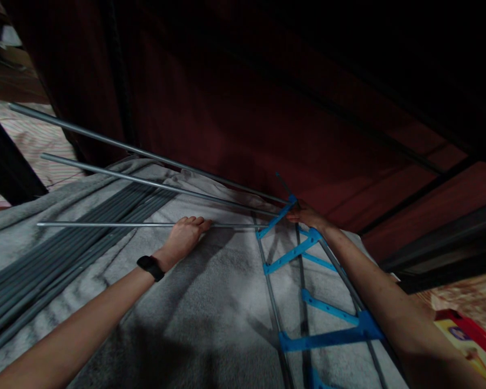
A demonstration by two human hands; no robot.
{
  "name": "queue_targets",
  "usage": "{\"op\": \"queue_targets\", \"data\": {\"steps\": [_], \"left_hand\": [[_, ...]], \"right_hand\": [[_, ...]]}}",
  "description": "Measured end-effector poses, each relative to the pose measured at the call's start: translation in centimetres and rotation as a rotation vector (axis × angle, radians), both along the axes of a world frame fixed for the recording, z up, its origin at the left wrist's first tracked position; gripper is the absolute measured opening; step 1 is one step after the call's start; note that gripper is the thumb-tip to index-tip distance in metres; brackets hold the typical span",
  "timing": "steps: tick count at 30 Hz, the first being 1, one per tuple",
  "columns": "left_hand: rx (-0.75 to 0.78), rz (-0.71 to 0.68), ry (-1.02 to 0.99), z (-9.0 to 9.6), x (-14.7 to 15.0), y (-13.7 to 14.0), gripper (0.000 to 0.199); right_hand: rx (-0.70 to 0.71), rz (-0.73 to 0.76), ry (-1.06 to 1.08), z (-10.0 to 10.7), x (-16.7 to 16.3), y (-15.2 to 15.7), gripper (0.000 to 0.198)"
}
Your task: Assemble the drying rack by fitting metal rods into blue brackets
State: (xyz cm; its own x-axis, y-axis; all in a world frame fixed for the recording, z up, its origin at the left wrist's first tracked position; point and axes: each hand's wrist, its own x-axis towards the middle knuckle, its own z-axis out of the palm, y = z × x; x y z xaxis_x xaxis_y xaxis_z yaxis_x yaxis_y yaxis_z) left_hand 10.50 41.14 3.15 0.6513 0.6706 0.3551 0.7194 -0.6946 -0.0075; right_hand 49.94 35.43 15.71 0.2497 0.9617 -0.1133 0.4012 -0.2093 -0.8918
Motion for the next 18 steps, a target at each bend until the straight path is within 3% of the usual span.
{"op": "queue_targets", "data": {"steps": [4,11,18], "left_hand": [[0.017,-0.006,-0.017,0.1,0.1,0.1,0.036],[0.051,-0.046,-0.026,1.1,0.1,1.7,0.035],[0.077,-0.132,0.075,2.9,-0.3,4.1,0.031]], "right_hand": [[-0.024,-0.085,-0.024,0.0,-0.2,0.1,0.047],[-0.035,-0.082,0.007,-0.2,0.0,0.5,0.039],[0.018,0.075,-0.094,-0.5,0.4,1.2,0.037]]}}
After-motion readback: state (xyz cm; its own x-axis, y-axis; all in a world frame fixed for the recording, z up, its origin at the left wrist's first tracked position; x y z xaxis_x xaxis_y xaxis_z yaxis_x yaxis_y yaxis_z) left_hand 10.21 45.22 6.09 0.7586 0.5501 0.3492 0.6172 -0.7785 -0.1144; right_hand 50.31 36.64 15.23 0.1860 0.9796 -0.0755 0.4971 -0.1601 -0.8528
